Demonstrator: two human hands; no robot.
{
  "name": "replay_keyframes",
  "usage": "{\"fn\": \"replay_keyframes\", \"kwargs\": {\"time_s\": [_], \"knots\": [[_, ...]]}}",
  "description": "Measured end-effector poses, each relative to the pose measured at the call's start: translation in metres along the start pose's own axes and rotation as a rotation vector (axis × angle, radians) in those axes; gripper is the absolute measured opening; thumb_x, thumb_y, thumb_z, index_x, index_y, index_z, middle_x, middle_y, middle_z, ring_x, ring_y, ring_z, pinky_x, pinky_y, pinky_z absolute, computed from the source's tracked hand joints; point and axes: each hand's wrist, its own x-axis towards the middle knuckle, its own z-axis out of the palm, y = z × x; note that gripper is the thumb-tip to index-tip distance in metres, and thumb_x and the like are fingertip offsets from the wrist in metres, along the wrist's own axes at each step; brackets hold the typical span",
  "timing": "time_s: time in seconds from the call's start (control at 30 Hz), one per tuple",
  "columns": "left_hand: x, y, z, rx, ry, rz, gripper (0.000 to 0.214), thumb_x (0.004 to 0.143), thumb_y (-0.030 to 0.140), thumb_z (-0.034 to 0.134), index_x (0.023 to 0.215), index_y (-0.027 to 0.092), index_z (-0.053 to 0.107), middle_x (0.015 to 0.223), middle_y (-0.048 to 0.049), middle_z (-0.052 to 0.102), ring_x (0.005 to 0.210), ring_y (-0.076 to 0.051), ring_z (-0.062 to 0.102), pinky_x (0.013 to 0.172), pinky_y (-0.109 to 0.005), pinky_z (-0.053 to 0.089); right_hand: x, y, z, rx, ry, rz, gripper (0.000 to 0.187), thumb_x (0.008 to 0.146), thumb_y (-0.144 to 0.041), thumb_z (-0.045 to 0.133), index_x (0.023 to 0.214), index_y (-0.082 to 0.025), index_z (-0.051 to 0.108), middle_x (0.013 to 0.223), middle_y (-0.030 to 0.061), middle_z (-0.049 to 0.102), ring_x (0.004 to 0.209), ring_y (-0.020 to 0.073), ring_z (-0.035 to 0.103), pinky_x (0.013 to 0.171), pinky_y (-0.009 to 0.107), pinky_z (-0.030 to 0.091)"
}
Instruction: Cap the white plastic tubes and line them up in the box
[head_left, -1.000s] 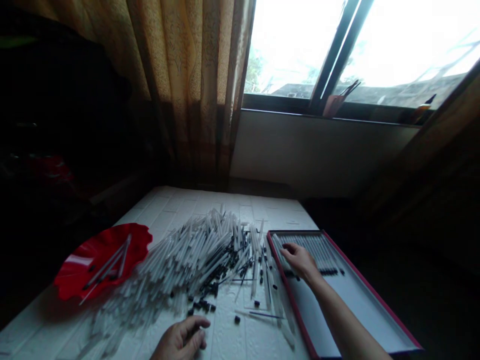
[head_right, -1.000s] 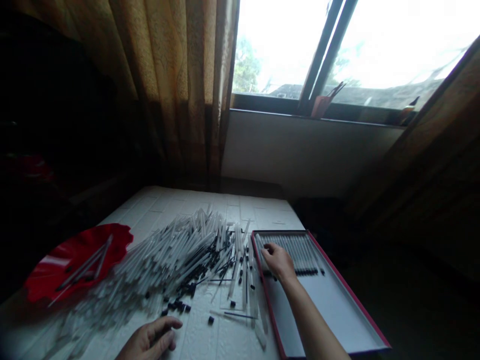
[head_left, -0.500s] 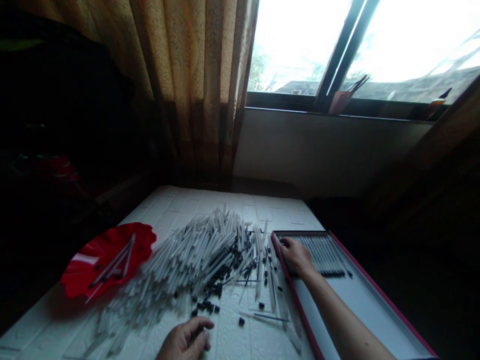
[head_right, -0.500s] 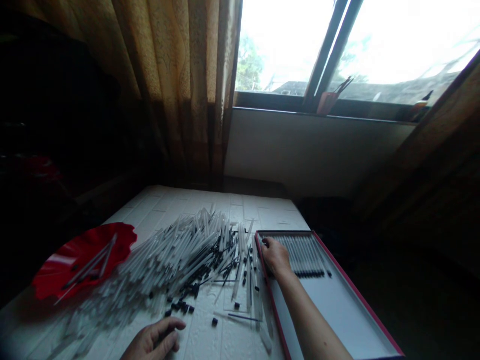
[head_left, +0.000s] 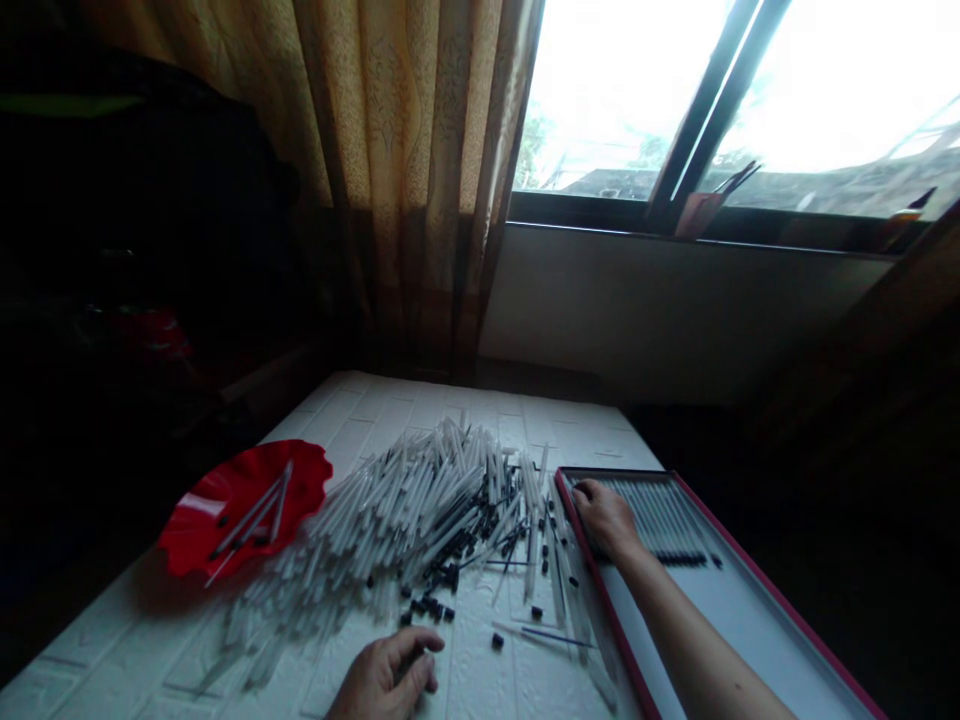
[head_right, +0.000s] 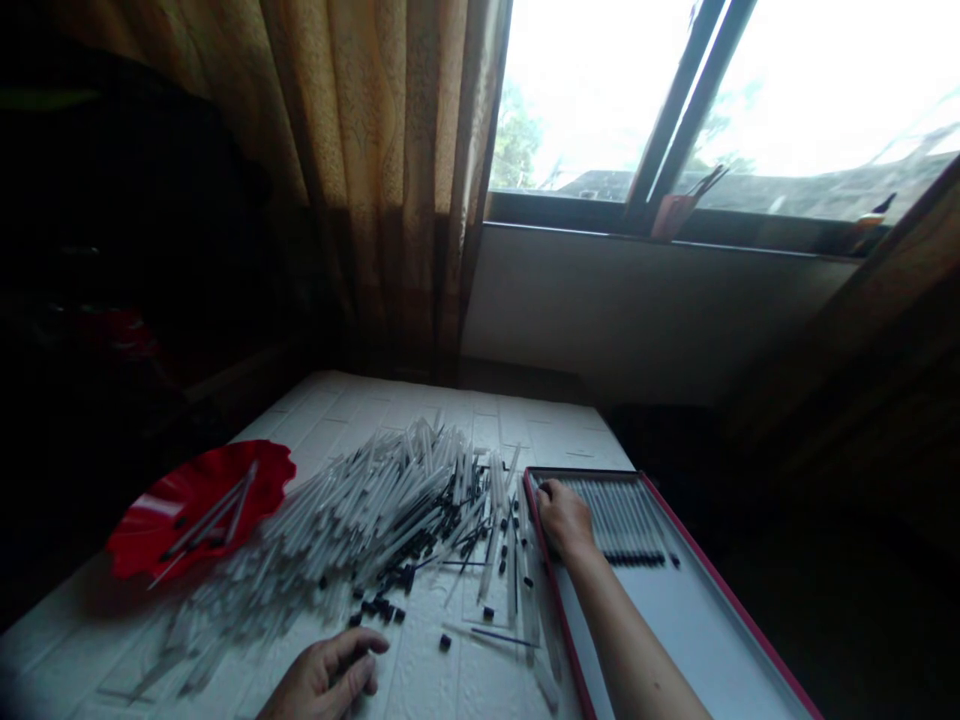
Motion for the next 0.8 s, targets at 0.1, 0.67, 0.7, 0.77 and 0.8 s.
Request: {"fn": "replay_keyframes", "kwargs": {"time_s": [0.1, 0.67, 0.7, 0.77, 0.8], "knots": [[0.0, 0.001, 0.0, -0.019, -0.012, 0.011, 0.053, 0.071, 0.062, 0.061, 0.098, 0.016, 0.068, 0.069, 0.0012, 0.062, 0.041, -0.006, 0.045, 0.036, -0.016, 0.035, -0.01, -0.008, -0.007, -0.014, 0.05, -0.03, 0.029, 0.093, -0.024, 0.046, 0.107, -0.017, 0.07, 0.101, 0.0105, 0.074, 0.09, 0.0234, 0.069, 0.066, 0.026, 0.044], [-0.004, 0.008, -0.001, -0.119, -0.037, 0.031, 0.054, 0.071, 0.063, 0.061, 0.098, 0.018, 0.067, 0.067, 0.0025, 0.06, 0.041, -0.007, 0.049, 0.032, -0.015, 0.031, -0.094, -0.141, 0.026, -0.059, -0.047, -0.8, 0.021, 0.088, -0.013, 0.053, 0.091, -0.025, 0.069, 0.097, 0.0029, 0.066, 0.085, 0.0176, 0.061, 0.069, 0.023, 0.044], [-0.005, 0.01, -0.001, -0.12, -0.04, 0.027, 0.053, 0.07, 0.063, 0.062, 0.098, 0.017, 0.067, 0.067, 0.0025, 0.06, 0.041, -0.007, 0.05, 0.032, -0.015, 0.031, -0.094, -0.142, 0.027, -0.069, -0.045, -0.81, 0.021, 0.088, -0.012, 0.052, 0.091, -0.025, 0.068, 0.098, 0.0035, 0.066, 0.086, 0.0182, 0.061, 0.068, 0.024, 0.044], [-0.006, 0.012, -0.001, -0.113, -0.039, 0.022, 0.051, 0.071, 0.061, 0.062, 0.097, 0.017, 0.067, 0.067, 0.0024, 0.06, 0.042, -0.007, 0.05, 0.032, -0.014, 0.03, -0.093, -0.143, 0.029, -0.091, -0.039, -0.83, 0.022, 0.088, -0.009, 0.051, 0.09, -0.024, 0.068, 0.098, 0.0047, 0.065, 0.086, 0.019, 0.061, 0.067, 0.024, 0.045], [-0.006, 0.013, -0.001, -0.109, -0.035, 0.023, 0.05, 0.072, 0.06, 0.062, 0.096, 0.017, 0.067, 0.067, 0.0023, 0.06, 0.042, -0.007, 0.051, 0.033, -0.014, 0.03, -0.093, -0.143, 0.029, -0.101, -0.038, -0.841, 0.023, 0.087, -0.008, 0.051, 0.089, -0.023, 0.067, 0.097, 0.0052, 0.065, 0.086, 0.0192, 0.061, 0.067, 0.024, 0.045]]}}
